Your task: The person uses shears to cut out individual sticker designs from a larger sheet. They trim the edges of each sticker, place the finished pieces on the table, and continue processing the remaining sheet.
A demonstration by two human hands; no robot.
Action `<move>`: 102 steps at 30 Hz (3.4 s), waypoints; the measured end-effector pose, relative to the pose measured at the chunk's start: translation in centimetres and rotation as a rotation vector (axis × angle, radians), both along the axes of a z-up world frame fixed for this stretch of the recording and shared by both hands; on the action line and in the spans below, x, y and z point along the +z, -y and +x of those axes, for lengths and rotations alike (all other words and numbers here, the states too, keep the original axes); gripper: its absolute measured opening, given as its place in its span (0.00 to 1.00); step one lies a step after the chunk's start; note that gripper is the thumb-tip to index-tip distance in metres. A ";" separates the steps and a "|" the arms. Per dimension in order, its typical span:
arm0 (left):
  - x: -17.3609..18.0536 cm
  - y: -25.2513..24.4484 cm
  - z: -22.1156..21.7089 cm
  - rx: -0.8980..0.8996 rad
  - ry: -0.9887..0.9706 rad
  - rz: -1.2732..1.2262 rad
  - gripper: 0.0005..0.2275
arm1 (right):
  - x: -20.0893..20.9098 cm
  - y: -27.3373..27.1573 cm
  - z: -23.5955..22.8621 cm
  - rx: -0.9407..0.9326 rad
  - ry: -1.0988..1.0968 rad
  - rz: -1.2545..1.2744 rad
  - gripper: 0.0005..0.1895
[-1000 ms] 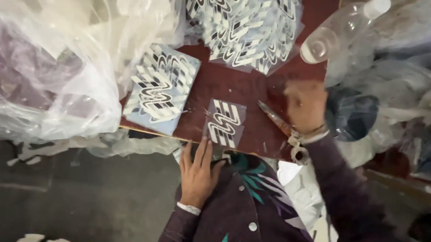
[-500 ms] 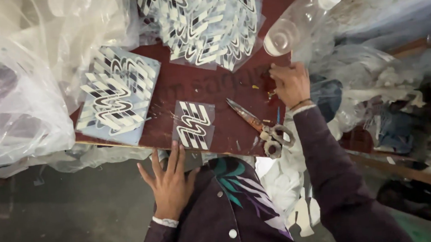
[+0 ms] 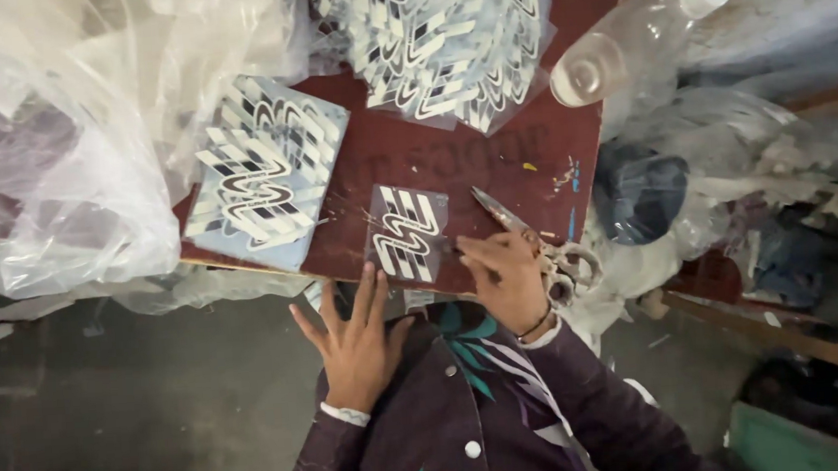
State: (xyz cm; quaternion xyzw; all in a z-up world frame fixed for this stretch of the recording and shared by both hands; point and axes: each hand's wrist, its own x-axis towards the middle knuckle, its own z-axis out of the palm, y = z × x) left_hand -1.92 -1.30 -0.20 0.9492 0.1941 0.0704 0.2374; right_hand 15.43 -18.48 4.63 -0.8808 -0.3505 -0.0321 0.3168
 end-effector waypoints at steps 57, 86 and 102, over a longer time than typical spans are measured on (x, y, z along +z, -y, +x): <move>2.2 0.2 -0.2 0.072 0.032 -0.026 0.30 | -2.7 -0.1 -1.4 0.461 0.288 -0.479 0.26; -2.6 -1.1 3.8 -0.210 0.481 0.111 0.13 | 0.1 0.5 -3.8 -0.110 0.033 0.090 0.13; -2.8 -1.0 0.8 -0.089 0.111 0.097 0.30 | -3.8 -6.6 1.5 0.350 0.112 -0.479 0.40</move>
